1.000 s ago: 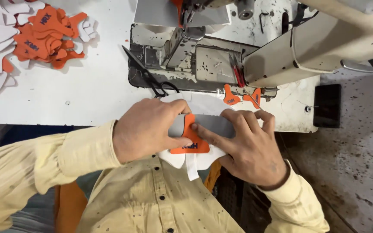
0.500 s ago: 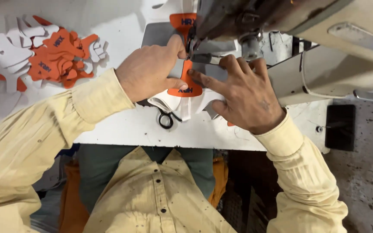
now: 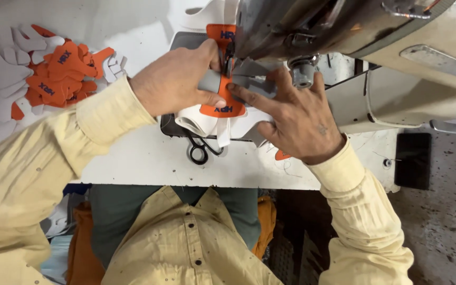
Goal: The person sews orange and white fabric pieces using a sewing machine, repeatedly picking up parts, aligning them under the needle, and stitching them. They use scissors to trim threads and handle the materials with both hands.
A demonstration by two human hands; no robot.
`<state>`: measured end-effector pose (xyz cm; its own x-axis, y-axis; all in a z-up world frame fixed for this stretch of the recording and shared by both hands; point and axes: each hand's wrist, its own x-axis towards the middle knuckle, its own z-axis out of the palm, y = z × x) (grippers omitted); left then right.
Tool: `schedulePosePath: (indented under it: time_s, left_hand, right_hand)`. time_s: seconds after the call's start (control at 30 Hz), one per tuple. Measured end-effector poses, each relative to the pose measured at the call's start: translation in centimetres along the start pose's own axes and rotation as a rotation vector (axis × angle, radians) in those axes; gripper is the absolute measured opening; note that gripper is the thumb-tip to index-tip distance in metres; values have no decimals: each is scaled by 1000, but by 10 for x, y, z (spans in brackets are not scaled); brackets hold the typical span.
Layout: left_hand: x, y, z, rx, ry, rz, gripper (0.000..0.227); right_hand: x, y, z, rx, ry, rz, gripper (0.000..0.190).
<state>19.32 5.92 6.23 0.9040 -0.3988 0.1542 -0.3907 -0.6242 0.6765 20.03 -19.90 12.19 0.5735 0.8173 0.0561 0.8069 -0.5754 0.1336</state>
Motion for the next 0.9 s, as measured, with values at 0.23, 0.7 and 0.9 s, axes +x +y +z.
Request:
schedulePosePath:
  time_s: [0.23, 0.7, 0.9]
  left_hand:
    - [5, 4, -12, 29, -16, -12, 69]
    - [4, -3, -4, 238, 39, 29, 63]
    - [20, -21, -8, 203, 70, 112, 68]
  right_hand:
    - [-2, 8, 10, -10, 36, -15, 73]
    - [-5, 28, 27, 101, 44, -76, 57]
    - [-6, 29, 32, 76, 134, -95, 64]
